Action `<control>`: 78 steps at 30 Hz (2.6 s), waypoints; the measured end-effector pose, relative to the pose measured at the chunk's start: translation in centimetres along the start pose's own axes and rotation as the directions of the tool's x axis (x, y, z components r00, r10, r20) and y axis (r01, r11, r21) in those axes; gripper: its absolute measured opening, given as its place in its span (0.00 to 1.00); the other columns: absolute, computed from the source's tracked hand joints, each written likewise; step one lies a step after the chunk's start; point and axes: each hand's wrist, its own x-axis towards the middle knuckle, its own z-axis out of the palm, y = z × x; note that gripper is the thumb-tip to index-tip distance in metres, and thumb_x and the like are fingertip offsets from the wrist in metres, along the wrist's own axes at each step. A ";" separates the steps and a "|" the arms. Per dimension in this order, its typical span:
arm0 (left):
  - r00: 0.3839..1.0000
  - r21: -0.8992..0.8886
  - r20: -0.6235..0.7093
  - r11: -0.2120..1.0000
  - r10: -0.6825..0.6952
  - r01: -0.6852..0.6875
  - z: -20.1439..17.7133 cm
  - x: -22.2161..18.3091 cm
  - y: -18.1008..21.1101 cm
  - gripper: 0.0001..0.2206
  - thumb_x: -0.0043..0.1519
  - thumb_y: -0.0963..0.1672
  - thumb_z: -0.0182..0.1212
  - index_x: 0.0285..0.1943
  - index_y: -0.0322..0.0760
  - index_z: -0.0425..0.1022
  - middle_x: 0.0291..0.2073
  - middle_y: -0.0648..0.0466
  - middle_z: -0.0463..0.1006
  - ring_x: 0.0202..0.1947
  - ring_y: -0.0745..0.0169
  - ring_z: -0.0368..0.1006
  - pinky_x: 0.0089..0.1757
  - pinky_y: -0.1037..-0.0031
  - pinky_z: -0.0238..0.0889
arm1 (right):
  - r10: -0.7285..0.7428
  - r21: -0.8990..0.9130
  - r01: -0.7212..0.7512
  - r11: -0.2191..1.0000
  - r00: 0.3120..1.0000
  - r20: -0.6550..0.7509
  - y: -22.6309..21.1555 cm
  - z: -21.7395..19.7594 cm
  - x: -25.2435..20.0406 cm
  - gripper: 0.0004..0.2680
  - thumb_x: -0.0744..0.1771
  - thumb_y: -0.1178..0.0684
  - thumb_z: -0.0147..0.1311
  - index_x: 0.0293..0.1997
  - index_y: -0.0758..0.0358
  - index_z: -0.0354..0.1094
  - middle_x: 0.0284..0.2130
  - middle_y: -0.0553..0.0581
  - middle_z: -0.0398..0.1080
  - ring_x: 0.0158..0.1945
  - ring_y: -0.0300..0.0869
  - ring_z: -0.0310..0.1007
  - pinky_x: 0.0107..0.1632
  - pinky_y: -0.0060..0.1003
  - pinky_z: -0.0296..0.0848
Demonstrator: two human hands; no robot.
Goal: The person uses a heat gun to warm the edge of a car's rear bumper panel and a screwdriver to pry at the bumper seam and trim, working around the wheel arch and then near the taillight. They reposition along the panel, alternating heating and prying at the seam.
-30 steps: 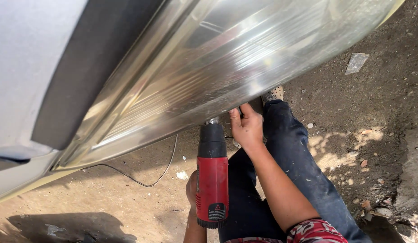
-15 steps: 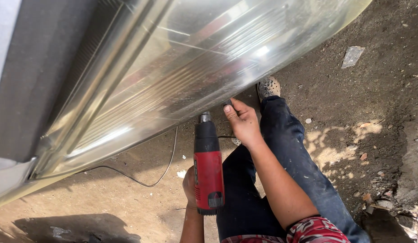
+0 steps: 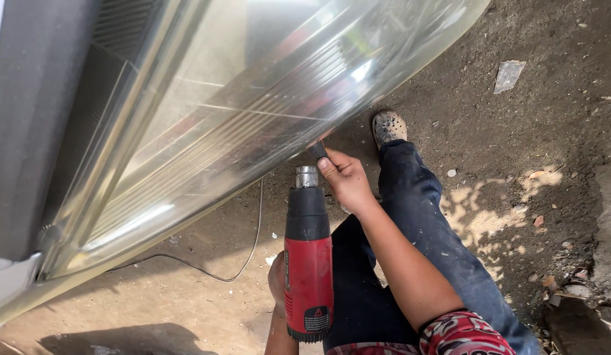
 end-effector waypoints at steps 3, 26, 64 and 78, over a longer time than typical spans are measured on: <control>0.989 0.121 0.042 0.982 0.142 -0.146 0.4 1.7 0.3 0.19 0.57 0.46 0.69 0.53 0.30 0.72 0.36 0.46 0.78 0.35 0.47 0.76 0.35 0.63 0.69 | 0.263 0.488 -0.350 0.799 0.935 0.239 0.1 0.1 -0.1 0.13 0.71 0.49 0.56 0.59 0.65 0.75 0.20 0.43 0.65 0.18 0.27 0.58 0.20 0.22 0.57; 0.995 0.171 0.084 0.983 0.046 -0.060 -6.2 -17.3 -8.6 0.20 0.56 0.47 0.69 0.53 0.31 0.73 0.37 0.46 0.78 0.36 0.46 0.77 0.36 0.63 0.70 | 0.396 0.288 -0.427 0.857 0.904 0.161 -3.5 -0.6 -0.7 0.12 0.70 0.47 0.52 0.58 0.59 0.72 0.18 0.43 0.57 0.17 0.27 0.48 0.18 0.25 0.44; 0.979 0.236 0.159 0.968 -0.126 0.087 -12.7 -11.2 -10.9 0.22 0.55 0.48 0.70 0.54 0.33 0.74 0.38 0.45 0.79 0.38 0.44 0.78 0.39 0.62 0.71 | 0.184 0.140 -0.205 0.969 0.972 0.146 0.8 0.3 0.7 0.11 0.72 0.49 0.49 0.51 0.69 0.70 0.24 0.48 0.68 0.25 0.31 0.60 0.29 0.28 0.59; 0.948 0.328 0.258 0.940 -0.186 0.095 -3.2 -5.7 -9.3 0.22 0.54 0.48 0.70 0.55 0.34 0.74 0.39 0.45 0.80 0.39 0.44 0.78 0.40 0.61 0.72 | -0.124 -0.047 0.126 0.991 0.991 0.044 2.9 1.8 0.5 0.09 0.72 0.53 0.52 0.48 0.70 0.72 0.37 0.55 0.77 0.40 0.35 0.75 0.45 0.32 0.75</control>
